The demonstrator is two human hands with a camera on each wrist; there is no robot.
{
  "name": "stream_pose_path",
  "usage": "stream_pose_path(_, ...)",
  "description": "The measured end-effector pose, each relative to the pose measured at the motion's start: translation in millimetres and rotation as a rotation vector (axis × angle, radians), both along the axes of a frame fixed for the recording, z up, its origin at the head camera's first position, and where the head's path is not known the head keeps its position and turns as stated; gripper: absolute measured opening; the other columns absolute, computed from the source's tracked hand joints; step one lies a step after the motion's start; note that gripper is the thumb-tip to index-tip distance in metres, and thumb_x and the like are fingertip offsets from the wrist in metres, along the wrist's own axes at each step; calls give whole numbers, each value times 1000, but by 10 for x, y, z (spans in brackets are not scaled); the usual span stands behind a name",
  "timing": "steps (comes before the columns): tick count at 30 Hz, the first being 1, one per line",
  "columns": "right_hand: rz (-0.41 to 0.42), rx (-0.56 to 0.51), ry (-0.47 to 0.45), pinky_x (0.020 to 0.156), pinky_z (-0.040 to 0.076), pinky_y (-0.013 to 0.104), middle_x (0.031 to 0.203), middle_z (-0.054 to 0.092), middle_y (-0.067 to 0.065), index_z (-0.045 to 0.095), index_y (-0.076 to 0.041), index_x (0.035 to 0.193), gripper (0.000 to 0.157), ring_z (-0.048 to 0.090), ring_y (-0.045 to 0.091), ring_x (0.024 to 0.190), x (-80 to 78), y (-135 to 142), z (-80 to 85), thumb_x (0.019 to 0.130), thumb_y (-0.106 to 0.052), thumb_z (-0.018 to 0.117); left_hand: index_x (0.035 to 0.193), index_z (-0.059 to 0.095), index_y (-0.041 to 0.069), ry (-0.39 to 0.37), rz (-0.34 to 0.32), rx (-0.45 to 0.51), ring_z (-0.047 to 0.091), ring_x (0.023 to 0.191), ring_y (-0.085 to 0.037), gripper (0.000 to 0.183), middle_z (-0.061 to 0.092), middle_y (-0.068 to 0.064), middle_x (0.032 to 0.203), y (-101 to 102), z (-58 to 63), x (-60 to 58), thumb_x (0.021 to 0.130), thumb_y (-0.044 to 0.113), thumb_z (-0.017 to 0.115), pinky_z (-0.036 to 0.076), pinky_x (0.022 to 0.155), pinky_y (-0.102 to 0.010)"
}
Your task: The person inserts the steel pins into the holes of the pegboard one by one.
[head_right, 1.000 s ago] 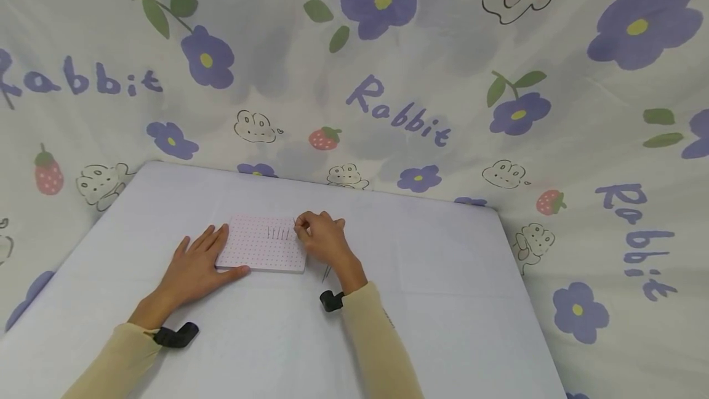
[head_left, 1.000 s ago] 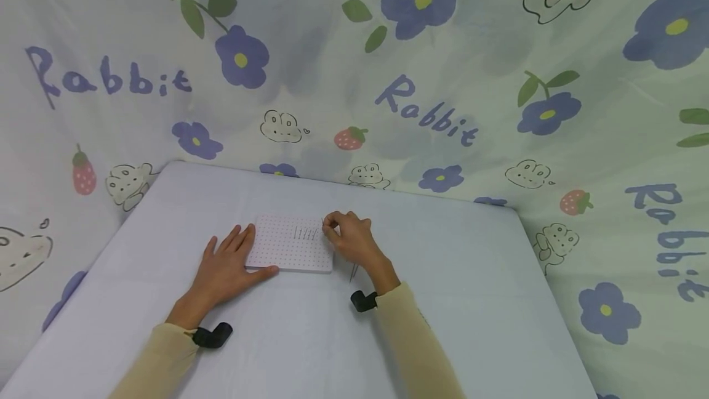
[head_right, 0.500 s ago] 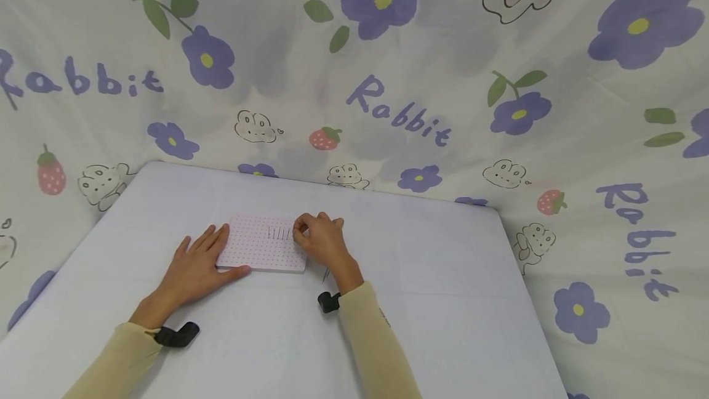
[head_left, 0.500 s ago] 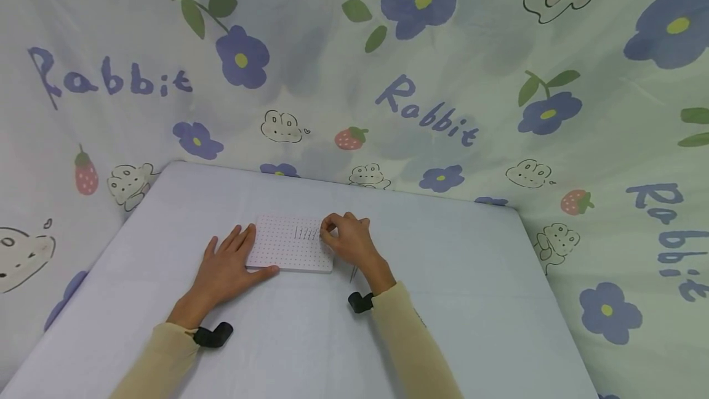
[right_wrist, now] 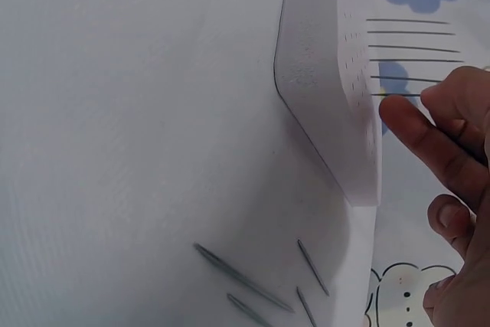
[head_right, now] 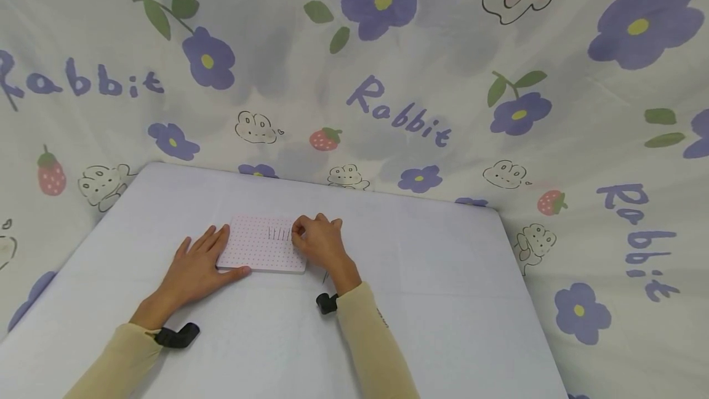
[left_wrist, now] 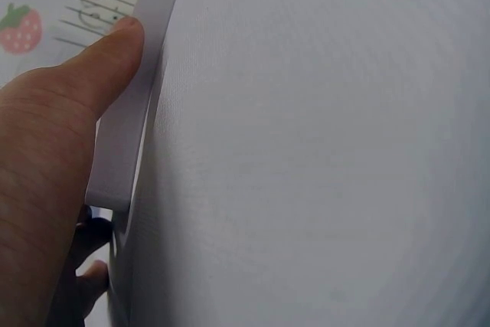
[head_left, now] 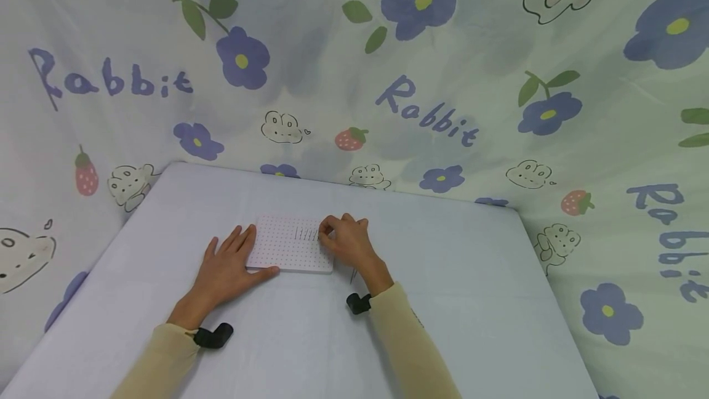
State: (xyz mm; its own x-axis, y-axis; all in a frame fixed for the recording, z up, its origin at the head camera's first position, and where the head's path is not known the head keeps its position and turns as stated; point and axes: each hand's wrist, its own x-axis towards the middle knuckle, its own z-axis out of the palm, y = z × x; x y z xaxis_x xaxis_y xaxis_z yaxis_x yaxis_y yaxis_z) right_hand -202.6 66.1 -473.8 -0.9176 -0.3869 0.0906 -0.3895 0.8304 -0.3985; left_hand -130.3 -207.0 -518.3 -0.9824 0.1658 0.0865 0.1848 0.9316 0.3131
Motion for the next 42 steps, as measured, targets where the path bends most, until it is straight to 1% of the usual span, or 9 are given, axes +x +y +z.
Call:
stream_pose_path(7,3,6,-14,83,31,40,91,69,-18,70,-25,100,9,47,8,80,-3,-7,-19,98,-31,64,156,26,-5,-12,2,-7,23,149,-45,119,32,-24,160,-2,-2,-6,81,83,55,9,115,-71)
stream_pose_path(16,10,13,-3,81,31,39,89,68,-20,69,-27,95,5,46,7,80,-3,-13,-50,96,-31,65,156,27,-5,-7,2,-6,23,149,-44,118,32,-24,160,3,-11,-5,81,82,56,9,116,-71)
stream_pose_path(21,1,30,1,81,31,39,91,68,-19,70,-27,98,8,47,7,80,-4,-13,-47,97,-33,65,156,26,-4,-19,1,-6,22,149,-45,119,31,-24,160,-3,-1,-9,81,83,54,8,116,-71)
stream_pose_path(27,-19,54,-8,84,31,40,93,69,-19,72,-27,101,11,48,8,82,-4,23,-26,96,-36,66,156,27,-5,-16,0,-2,23,149,-45,117,32,-25,160,-4,13,1,82,81,56,9,115,-71)
stream_pose_path(34,-33,22,-11,87,29,43,93,70,-20,72,-28,101,9,48,8,83,-26,224,63,95,-35,69,156,26,-5,-19,-1,7,22,149,-45,116,31,-25,160,20,64,8,82,80,57,9,115,-71)
stream_pose_path(39,-34,9,-18,86,29,44,94,71,-18,73,-27,102,10,48,9,83,-36,433,126,95,-33,70,156,27,-5,-16,0,13,23,149,-45,116,32,-25,160,32,61,11,82,79,59,9,115,-71)
stream_pose_path(42,-38,9,-19,85,29,44,94,71,-18,73,-26,101,9,48,9,83,-39,568,124,94,-32,71,156,28,-5,-11,2,12,23,149,-45,116,33,-25,159,36,55,6,81,79,59,10,115,-71)
